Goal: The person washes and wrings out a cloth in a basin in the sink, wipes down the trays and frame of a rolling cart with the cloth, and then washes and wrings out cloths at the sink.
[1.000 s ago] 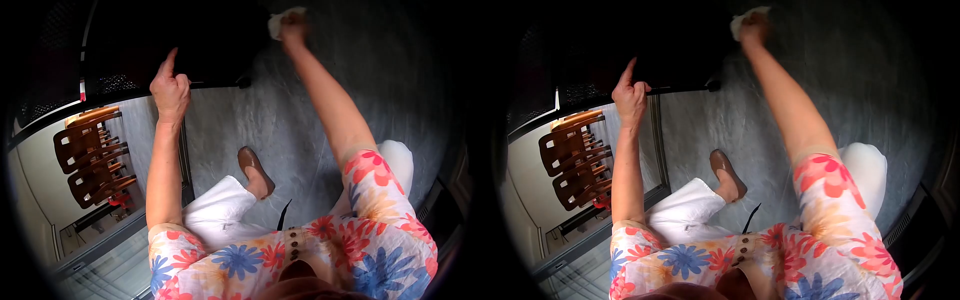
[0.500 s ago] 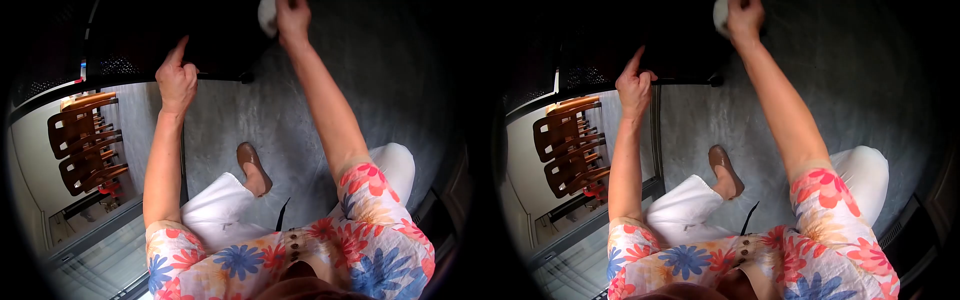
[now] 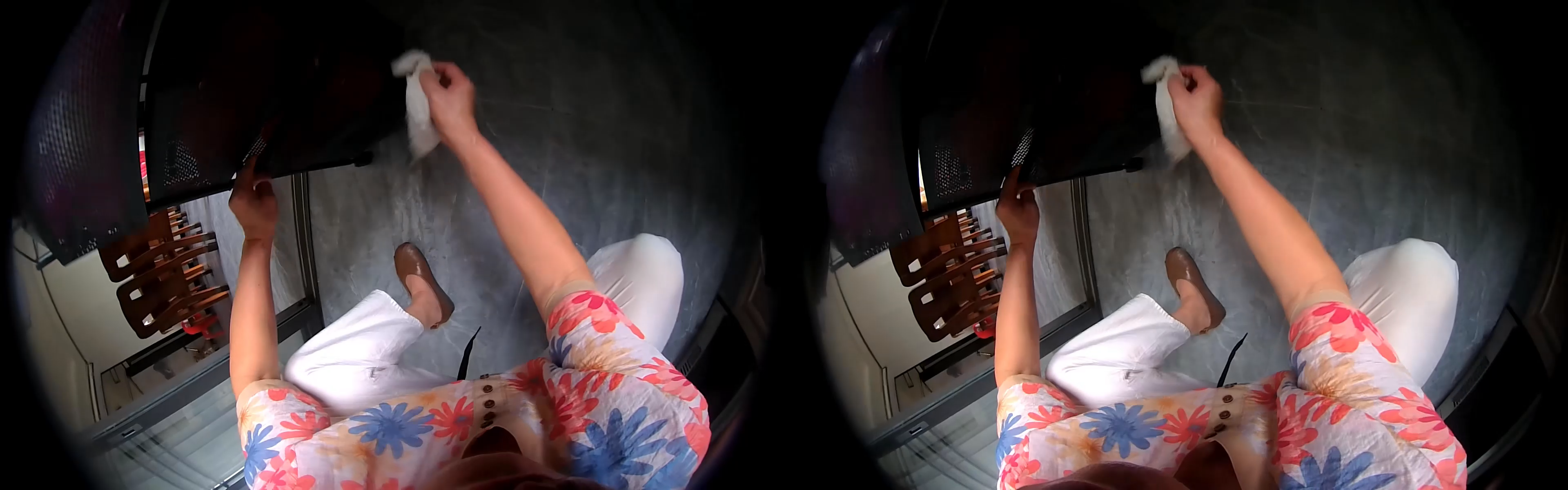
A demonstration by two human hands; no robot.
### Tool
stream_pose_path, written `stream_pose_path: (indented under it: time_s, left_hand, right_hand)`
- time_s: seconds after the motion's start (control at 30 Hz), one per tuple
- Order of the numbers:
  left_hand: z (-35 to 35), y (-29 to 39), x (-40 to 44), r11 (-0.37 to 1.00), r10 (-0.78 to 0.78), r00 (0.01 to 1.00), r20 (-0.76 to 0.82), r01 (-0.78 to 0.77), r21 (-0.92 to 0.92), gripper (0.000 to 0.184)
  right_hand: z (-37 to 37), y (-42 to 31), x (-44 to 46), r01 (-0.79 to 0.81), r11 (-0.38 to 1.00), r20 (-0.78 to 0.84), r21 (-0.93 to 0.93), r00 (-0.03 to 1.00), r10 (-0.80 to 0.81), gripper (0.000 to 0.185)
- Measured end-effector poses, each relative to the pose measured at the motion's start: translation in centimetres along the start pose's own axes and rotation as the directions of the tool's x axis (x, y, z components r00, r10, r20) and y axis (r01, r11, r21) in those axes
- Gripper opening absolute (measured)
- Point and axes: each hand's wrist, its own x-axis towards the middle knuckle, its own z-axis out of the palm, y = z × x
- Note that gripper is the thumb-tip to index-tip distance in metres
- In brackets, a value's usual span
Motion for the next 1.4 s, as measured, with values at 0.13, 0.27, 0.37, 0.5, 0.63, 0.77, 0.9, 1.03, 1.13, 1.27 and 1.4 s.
stream_pose_path:
  time_s: [0.13,0.27,0.37,0.5,0.63,0.77,0.9,1.03,1.13,1.27,1.4]
  left_hand:
    - [-1.5,-1.3,-2.0,0.984,-0.099,0.994,0.05,0.09,0.155,0.052]
    - [-1.2,-4.0,-2.7,0.945,-0.092,0.995,0.034,0.077,0.317,0.059]
    - [-0.8,-6.1,-3.7,0.906,-0.121,0.99,0.065,0.084,0.415,0.061]
    - [-1.0,-3.7,-3.6,0.876,-0.264,0.961,0.085,0.202,0.438,0.064]
    - [-1.0,-2.7,-3.5,0.905,-0.236,0.97,0.065,0.195,0.377,0.066]
    - [-0.2,-4.7,-4.2,0.9,-0.195,0.98,0.038,0.163,0.404,0.066]
    - [-0.8,-3.5,-3.9,0.901,-0.156,0.987,0.037,0.127,0.414,0.064]
    - [-0.4,-2.9,-4.0,0.905,-0.176,0.984,0.005,0.16,0.395,0.065]
    - [-0.6,-2.8,-3.6,0.9,-0.217,0.976,0.024,0.19,0.392,0.065]
    - [-0.6,-3.1,-4.0,0.929,-0.178,0.984,0.028,0.158,0.334,0.065]
    - [-0.9,-2.2,-3.9,0.933,-0.235,0.971,0.049,0.211,0.29,0.066]
  right_hand:
    - [4.8,-1.9,-2.7,0.112,0.99,0.168,0.082,0.978,-0.125,0.018]
    - [5.2,-1.1,-11.1,0.214,0.973,0.401,-0.092,0.902,-0.16,0.013]
    - [4.7,2.0,-13.5,0.112,0.991,0.413,-0.068,0.908,-0.075,0.014]
    - [4.8,-1.3,-7.5,0.094,0.994,0.222,-0.048,0.972,-0.081,0.021]
    - [7.8,-4.6,-9.4,0.232,0.967,0.299,0.101,0.92,-0.252,0.018]
    - [8.0,-3.0,-17.9,0.5,0.865,0.592,0.037,0.686,-0.422,0.018]
    - [6.8,-2.8,-15.9,0.374,0.926,0.537,-0.046,0.791,-0.293,0.017]
    - [6.1,-6.7,-12.3,0.396,0.911,0.394,0.116,0.824,-0.408,0.017]
    - [8.2,-6.5,-12.9,0.559,0.827,0.472,0.052,0.716,-0.514,0.021]
    - [8.5,-8.3,-9.3,0.728,0.685,0.478,-0.03,0.612,-0.63,0.016]
    - [11.5,-8.0,0.1,0.56,0.811,0.397,-0.167,0.792,-0.464,0.015]
